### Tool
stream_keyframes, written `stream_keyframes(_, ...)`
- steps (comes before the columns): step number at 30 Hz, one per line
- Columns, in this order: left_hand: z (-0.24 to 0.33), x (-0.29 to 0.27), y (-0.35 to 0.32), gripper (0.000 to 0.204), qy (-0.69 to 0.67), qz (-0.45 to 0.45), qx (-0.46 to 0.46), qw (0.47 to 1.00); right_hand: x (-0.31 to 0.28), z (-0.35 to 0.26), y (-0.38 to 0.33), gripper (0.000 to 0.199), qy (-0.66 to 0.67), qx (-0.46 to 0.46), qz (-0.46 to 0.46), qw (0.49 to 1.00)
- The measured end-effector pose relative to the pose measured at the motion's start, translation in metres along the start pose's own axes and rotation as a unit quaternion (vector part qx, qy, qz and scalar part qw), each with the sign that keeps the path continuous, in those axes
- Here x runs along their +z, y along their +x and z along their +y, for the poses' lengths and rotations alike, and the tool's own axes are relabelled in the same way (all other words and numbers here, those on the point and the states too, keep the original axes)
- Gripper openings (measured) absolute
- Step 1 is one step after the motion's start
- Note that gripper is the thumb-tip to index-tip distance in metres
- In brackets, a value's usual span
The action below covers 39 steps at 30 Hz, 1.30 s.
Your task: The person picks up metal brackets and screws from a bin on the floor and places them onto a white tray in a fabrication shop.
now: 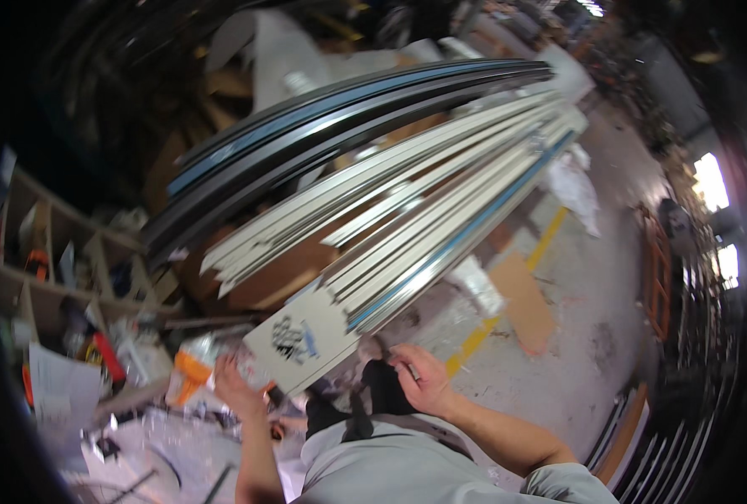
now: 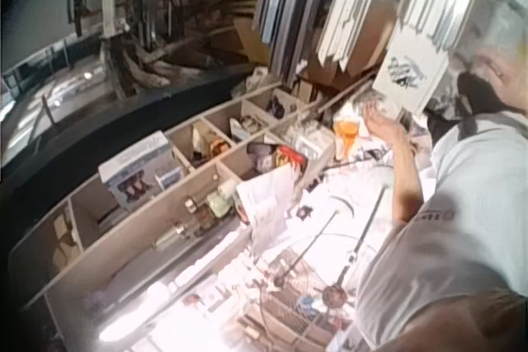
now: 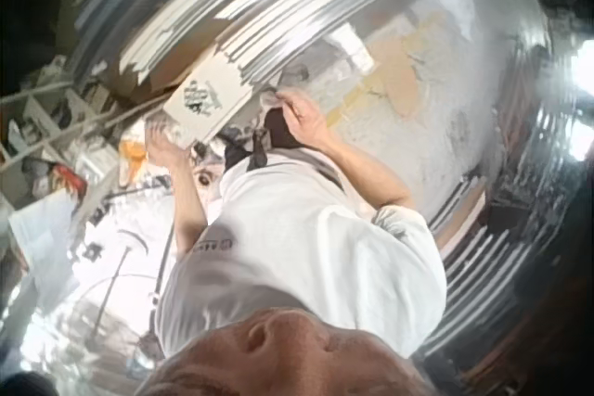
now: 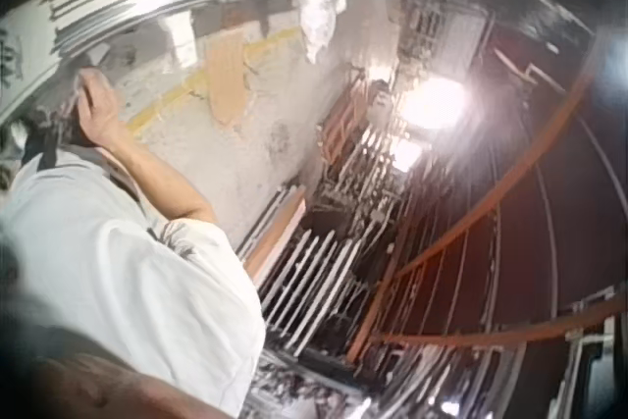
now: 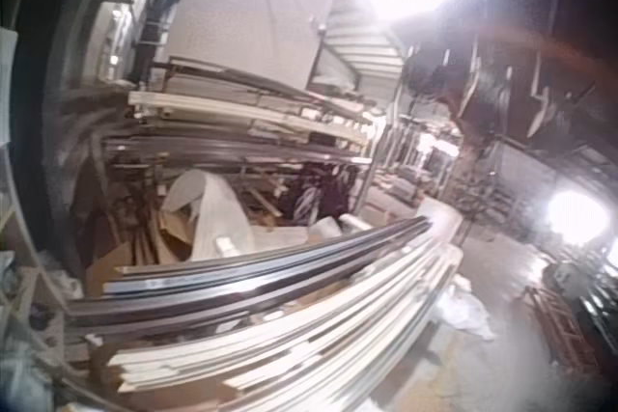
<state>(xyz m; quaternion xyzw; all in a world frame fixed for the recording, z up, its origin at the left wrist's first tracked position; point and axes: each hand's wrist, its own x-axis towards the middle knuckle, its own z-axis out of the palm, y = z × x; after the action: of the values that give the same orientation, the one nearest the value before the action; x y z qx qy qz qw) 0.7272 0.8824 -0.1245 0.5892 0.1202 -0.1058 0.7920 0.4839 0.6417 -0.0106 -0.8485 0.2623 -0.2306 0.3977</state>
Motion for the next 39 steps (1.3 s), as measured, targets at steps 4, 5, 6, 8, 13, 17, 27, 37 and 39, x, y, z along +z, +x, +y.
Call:
stream_keyframes(4, -0.026, -0.047, 0.027, 0.031, 0.071, -0.018, 0.014, 0.997, -0.086, 0.03, 0.022, 0.019, -0.07, 0.044, 0.151, 0.985)
stream_keyframes(5, -0.025, -0.058, 0.033, 0.04, 0.071, -0.019, -0.052, 0.996, -0.115, 0.038, 0.037, 0.018, -0.08, 0.057, 0.175, 0.98)
stream_keyframes(6, -0.051, -0.103, 0.051, 0.034, 0.069, -0.067, -0.025, 0.995, -0.144, 0.049, 0.055, 0.018, -0.088, 0.059, 0.202, 0.974)
stream_keyframes(8, -0.038, -0.094, 0.036, 0.025, 0.098, 0.016, -0.086, 0.991, -0.198, 0.088, 0.087, 0.018, -0.041, 0.102, 0.276, 0.955)
stream_keyframes(13, -0.043, -0.122, -0.021, 0.025, 0.695, 0.085, 0.118, 0.705, -0.332, 0.227, 0.221, 0.021, 0.019, 0.143, 0.348, 0.926)
stream_keyframes(17, -0.001, 0.072, -0.089, 0.025, 0.651, 0.066, 0.142, 0.742, -0.434, 0.361, 0.323, 0.025, -0.105, 0.154, 0.336, 0.923)
stream_keyframes(27, 0.014, 0.355, -0.162, 0.024, 0.668, -0.118, 0.114, 0.726, -0.535, 0.546, 0.486, 0.042, -0.284, 0.269, 0.123, 0.912)
stream_keyframes(37, -0.031, 0.416, -0.191, 0.023, 0.67, -0.211, -0.006, 0.711, -0.592, 0.562, 0.496, 0.011, -0.002, 0.26, 0.01, 0.966)
stream_keyframes(39, -0.037, 0.416, -0.193, 0.023, 0.665, -0.235, -0.032, 0.708, -0.613, 0.567, 0.492, 0.011, 0.019, 0.222, 0.052, 0.973)
